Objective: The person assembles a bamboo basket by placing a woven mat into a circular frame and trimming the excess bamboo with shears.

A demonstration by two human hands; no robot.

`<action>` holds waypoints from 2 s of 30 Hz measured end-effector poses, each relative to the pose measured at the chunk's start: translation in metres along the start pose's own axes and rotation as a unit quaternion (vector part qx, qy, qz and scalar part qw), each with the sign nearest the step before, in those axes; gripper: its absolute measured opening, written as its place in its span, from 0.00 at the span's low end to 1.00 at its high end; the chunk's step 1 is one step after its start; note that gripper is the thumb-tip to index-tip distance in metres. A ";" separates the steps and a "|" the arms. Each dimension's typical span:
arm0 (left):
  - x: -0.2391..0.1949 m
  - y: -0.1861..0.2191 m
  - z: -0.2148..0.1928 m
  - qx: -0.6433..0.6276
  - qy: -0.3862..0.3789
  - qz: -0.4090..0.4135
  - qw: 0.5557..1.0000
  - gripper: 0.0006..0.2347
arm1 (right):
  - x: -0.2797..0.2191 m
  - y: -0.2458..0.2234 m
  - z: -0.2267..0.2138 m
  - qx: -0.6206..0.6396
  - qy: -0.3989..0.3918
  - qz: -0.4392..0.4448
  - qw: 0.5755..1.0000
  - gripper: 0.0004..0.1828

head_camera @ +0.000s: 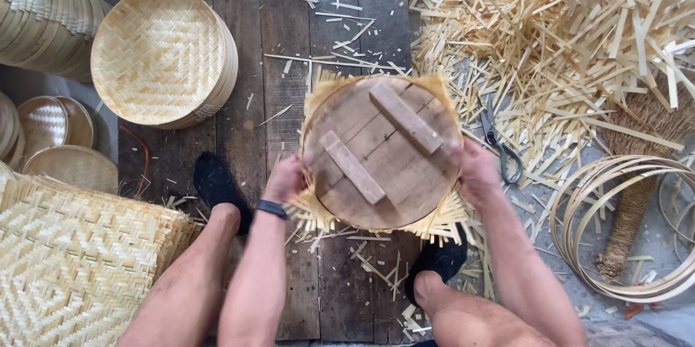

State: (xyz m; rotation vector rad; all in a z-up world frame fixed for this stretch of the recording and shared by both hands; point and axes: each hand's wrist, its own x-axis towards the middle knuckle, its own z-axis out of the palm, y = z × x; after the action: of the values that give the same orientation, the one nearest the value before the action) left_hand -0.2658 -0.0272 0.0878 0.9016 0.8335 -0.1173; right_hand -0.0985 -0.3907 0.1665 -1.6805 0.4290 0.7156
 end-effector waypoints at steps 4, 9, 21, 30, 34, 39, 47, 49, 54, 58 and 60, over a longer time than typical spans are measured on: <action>0.038 -0.056 -0.039 0.153 0.062 -0.008 0.986 0.16 | 0.035 0.066 0.012 0.086 -0.082 -0.122 0.985 0.28; 0.047 -0.076 -0.057 0.198 0.106 -0.068 0.972 0.14 | 0.036 0.081 0.012 -0.269 0.005 -0.084 0.959 0.29; 0.029 -0.060 -0.019 0.468 0.233 -0.133 0.842 0.28 | 0.053 0.101 0.012 -0.318 0.036 0.022 0.947 0.18; -0.005 -0.113 0.041 0.597 0.340 0.282 0.669 0.43 | 0.030 0.053 0.043 -0.422 0.002 -0.456 0.783 0.50; -0.002 -0.134 0.099 0.465 0.296 0.262 0.792 0.52 | 0.051 0.018 0.084 -0.562 -0.164 -0.440 0.681 0.61; -0.001 -0.082 0.107 0.413 0.232 0.336 0.814 0.50 | 0.039 -0.002 0.088 -0.501 -0.130 -0.418 0.747 0.52; -0.061 -0.048 0.106 0.390 0.134 0.471 0.779 0.45 | -0.028 0.022 0.070 -0.354 -0.010 -0.484 0.800 0.47; -0.035 -0.071 0.096 0.442 0.150 0.413 0.782 0.45 | -0.009 0.050 0.091 -0.394 -0.044 -0.378 0.837 0.47; 0.002 -0.101 0.075 0.455 0.154 0.383 0.789 0.44 | 0.010 0.093 0.080 -0.372 -0.056 -0.399 0.836 0.45; 0.004 -0.085 0.065 0.433 0.104 0.256 0.858 0.43 | 0.036 0.112 0.019 -0.249 0.096 -0.388 0.882 0.23; 0.012 -0.068 0.058 0.506 0.087 0.258 0.818 0.42 | 0.059 0.121 -0.036 -0.306 0.233 -0.271 0.882 0.17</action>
State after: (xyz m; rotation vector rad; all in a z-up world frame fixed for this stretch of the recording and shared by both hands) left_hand -0.2519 -0.1096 0.0553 2.1540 0.6318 0.0109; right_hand -0.1227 -0.4475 0.0414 -2.4464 0.0289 -0.0020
